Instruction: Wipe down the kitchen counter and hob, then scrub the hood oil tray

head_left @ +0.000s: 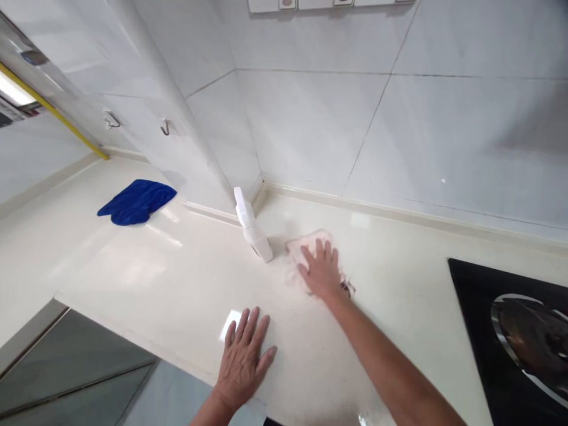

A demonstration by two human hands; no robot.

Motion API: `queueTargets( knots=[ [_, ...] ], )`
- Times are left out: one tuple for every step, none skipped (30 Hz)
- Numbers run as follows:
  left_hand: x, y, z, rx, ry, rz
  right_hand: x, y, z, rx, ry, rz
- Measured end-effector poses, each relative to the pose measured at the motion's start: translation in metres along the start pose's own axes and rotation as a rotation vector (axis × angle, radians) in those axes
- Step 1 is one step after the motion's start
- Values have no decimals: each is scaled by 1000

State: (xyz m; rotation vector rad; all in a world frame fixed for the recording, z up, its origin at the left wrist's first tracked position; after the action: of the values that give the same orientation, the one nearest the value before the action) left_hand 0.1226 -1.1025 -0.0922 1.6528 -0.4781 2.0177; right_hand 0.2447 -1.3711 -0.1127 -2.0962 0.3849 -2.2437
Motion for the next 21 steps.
queueTargets(
  knots=[
    [-1, -1, -1, 4, -2, -8, 0, -25, -24, 62, 20, 31],
    [-2, -1, -1, 5, -4, -13, 2, -44, -49, 127, 34, 62],
    [-2, -1, -1, 1, -4, -15, 4, -56, -72, 199, 37, 90],
    [-3, -1, -2, -4, -1, -13, 6, -61, -93, 270, 27, 114],
    [-4, -1, -2, -9, 3, -7, 9, -56, -108, 334, 7, 131],
    [-5, -1, -1, -11, 7, 3, 11, -44, -118, 377, -19, 134],
    [-6, -1, -1, -9, 7, 12, 14, -22, -123, 382, -41, 119],
    [-7, -1, 0, -3, 1, 17, 17, 7, -123, 347, -55, 87],
    [-8, -1, 1, 5, -11, 15, 20, 42, -120, 266, -53, 36],
    [-9, -1, 2, 19, -27, 6, 26, 82, -118, 145, -30, -30],
    [-10, -1, 3, 36, -47, -7, 32, 122, -118, 18, 0, -88],
    [-10, -1, 3, 55, -71, -23, 39, 158, -122, -88, 27, -131],
    [-11, 0, 4, 74, -96, -40, 45, 188, -131, -166, 49, -156],
    [-11, 0, 4, 92, -121, -57, 51, 210, -144, -220, 69, -168],
    [-12, 1, 5, 107, -144, -73, 55, 225, -161, -256, 92, -172],
    [-12, 1, 5, 119, -164, -88, 59, 231, -181, -278, 118, -170],
    [-12, 2, 5, 128, -177, -101, 61, 228, -202, -290, 149, -166],
    [-12, 2, 5, 136, -184, -110, 62, 218, -222, -296, 179, -160],
    [-11, 2, 6, 141, -186, -115, 61, 202, -239, -295, 205, -150],
    [-11, 3, 6, 143, -184, -116, 58, 180, -253, -289, 221, -135],
    [-10, 2, 7, 144, -179, -115, 54, 154, -261, -274, 224, -115]
  ],
)
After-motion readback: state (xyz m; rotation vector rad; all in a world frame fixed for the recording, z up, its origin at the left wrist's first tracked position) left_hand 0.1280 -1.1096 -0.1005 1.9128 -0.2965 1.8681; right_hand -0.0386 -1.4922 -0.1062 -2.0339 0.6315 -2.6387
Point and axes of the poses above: each hand's wrist, its own z-axis towards the middle knuckle, its own x-axis out of the back of the hand, y = z × x, the point moved 6 cm from there along z, towards the middle knuckle, and after that the axes turned 9 degrees about y, right-handed, at the moved point
